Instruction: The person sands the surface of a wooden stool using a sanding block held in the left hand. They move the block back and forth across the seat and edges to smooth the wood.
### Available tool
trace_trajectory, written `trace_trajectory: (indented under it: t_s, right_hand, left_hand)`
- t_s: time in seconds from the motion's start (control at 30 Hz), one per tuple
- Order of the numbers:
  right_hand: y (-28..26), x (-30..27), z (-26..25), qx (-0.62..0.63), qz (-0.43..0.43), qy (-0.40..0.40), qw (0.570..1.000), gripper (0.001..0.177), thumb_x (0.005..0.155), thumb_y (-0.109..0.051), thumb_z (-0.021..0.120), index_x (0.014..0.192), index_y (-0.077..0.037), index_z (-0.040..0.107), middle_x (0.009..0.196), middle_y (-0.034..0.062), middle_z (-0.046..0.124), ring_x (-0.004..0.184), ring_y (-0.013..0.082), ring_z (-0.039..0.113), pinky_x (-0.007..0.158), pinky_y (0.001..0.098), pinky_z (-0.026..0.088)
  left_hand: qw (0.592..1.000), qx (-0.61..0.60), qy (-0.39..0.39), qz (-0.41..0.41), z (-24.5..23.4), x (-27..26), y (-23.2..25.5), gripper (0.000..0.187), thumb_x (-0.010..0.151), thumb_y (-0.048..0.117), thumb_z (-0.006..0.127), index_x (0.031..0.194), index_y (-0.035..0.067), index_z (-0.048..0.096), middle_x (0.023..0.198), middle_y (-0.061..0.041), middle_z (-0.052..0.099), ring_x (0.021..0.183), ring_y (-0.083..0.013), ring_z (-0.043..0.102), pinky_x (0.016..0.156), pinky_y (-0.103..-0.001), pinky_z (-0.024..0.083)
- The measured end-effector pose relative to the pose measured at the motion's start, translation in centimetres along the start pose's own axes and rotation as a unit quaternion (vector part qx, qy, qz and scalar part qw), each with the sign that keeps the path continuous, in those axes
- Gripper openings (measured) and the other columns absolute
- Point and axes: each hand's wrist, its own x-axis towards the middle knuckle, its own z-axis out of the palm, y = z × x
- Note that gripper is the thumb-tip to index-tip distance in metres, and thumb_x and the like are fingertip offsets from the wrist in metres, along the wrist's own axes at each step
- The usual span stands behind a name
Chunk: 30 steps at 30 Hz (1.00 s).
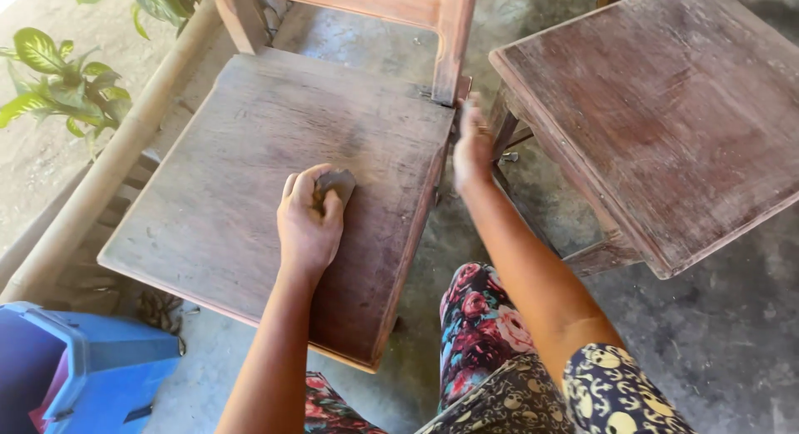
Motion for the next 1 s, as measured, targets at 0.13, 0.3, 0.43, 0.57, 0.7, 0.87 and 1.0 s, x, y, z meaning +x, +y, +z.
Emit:
trace_trajectory:
  t_s: [0.13, 0.3, 0.43, 0.57, 0.7, 0.87, 1.0]
  right_hand:
    - [-3.6, 1.8, -3.4, 0.038, 0.021, -0.041, 0.998, 0.057, 0.106, -0.061, 0.038, 0.157, -0.036, 0.044, 0.142, 0.0028, 0.052, 0.115, 0.0241, 0.055, 0.079, 0.0315, 0.048]
    - [-11.2, 1.3, -2.5, 0.032, 0.096, -0.098, 0.990, 0.075, 0.095, -0.077, 0.035, 0.131, -0.024, 0.074, 0.113, -0.0049, 0.076, 0.070, 0.0051, 0.054, 0.044, 0.0142, 0.049]
    - [-11.1, 3.9, -2.7, -0.202, -0.231, -0.149, 0.940, 0.042, 0.084, -0.005, 0.075, 0.125, -0.010, 0.069, 0.097, 0.0098, 0.064, 0.085, 0.0213, 0.060, 0.072, 0.0326, 0.050]
    - [-11.1, 5.5, -3.3, -0.256, -0.321, -0.115, 0.905, 0.060, 0.072, 0.004, 0.093, 0.127, -0.004, 0.070, 0.098, 0.0135, 0.072, 0.086, 0.0230, 0.071, 0.074, 0.0340, 0.060]
    - [-12.5, 6.7, -4.9, -0.313, -0.318, -0.097, 0.890, 0.027, 0.085, -0.003, 0.095, 0.106, -0.011, 0.080, 0.093, 0.0068, 0.076, 0.077, 0.0164, 0.072, 0.057, 0.0289, 0.058]
    - [-14.7, 3.9, -2.8, -0.236, -0.194, -0.202, 0.931, 0.014, 0.108, 0.003, 0.059, 0.116, -0.005, 0.068, 0.107, 0.0164, 0.070, 0.093, 0.0263, 0.074, 0.078, 0.0418, 0.067]
    - [-14.9, 3.9, -2.8, -0.391, -0.341, -0.199, 0.831, 0.027, 0.099, 0.001, 0.072, 0.119, -0.016, 0.079, 0.102, 0.0092, 0.064, 0.100, 0.0316, 0.067, 0.089, 0.0434, 0.055]
  left_hand:
    - [0.997, -0.063, 0.030, -0.027, 1.0, 1.8, -2.4, 0.034, 0.084, 0.005, 0.063, 0.117, 0.009, 0.072, 0.099, -0.014, 0.065, 0.091, -0.0391, 0.070, 0.081, -0.045, 0.058]
    - [0.995, -0.088, 0.043, -0.027, 0.8, 2.5, -2.8, 0.038, 0.082, 0.002, 0.064, 0.118, 0.010, 0.071, 0.099, -0.015, 0.064, 0.092, -0.0410, 0.070, 0.081, -0.047, 0.058]
    - [0.994, -0.096, 0.031, -0.047, 0.8, 2.6, -3.4, 0.038, 0.083, 0.007, 0.065, 0.119, 0.014, 0.069, 0.098, -0.010, 0.062, 0.091, -0.0377, 0.071, 0.082, -0.046, 0.061]
    - [0.993, -0.103, 0.008, -0.062, 0.5, 2.6, -3.2, 0.038, 0.084, 0.008, 0.064, 0.120, 0.015, 0.066, 0.098, -0.009, 0.059, 0.089, -0.0389, 0.072, 0.079, -0.048, 0.062]
    - [0.993, -0.091, -0.002, -0.073, 0.6, 2.5, -3.6, 0.040, 0.085, 0.010, 0.063, 0.124, 0.018, 0.063, 0.102, -0.008, 0.058, 0.091, -0.0378, 0.072, 0.081, -0.049, 0.062]
    - [0.994, -0.084, -0.021, -0.067, 0.2, 2.8, -3.2, 0.040, 0.087, 0.011, 0.060, 0.126, 0.017, 0.061, 0.102, -0.009, 0.056, 0.088, -0.0425, 0.071, 0.080, -0.054, 0.063]
    - [0.994, -0.080, -0.021, -0.073, 0.3, 2.6, -3.4, 0.039, 0.087, 0.012, 0.060, 0.126, 0.017, 0.061, 0.102, -0.008, 0.055, 0.088, -0.0414, 0.072, 0.080, -0.054, 0.063]
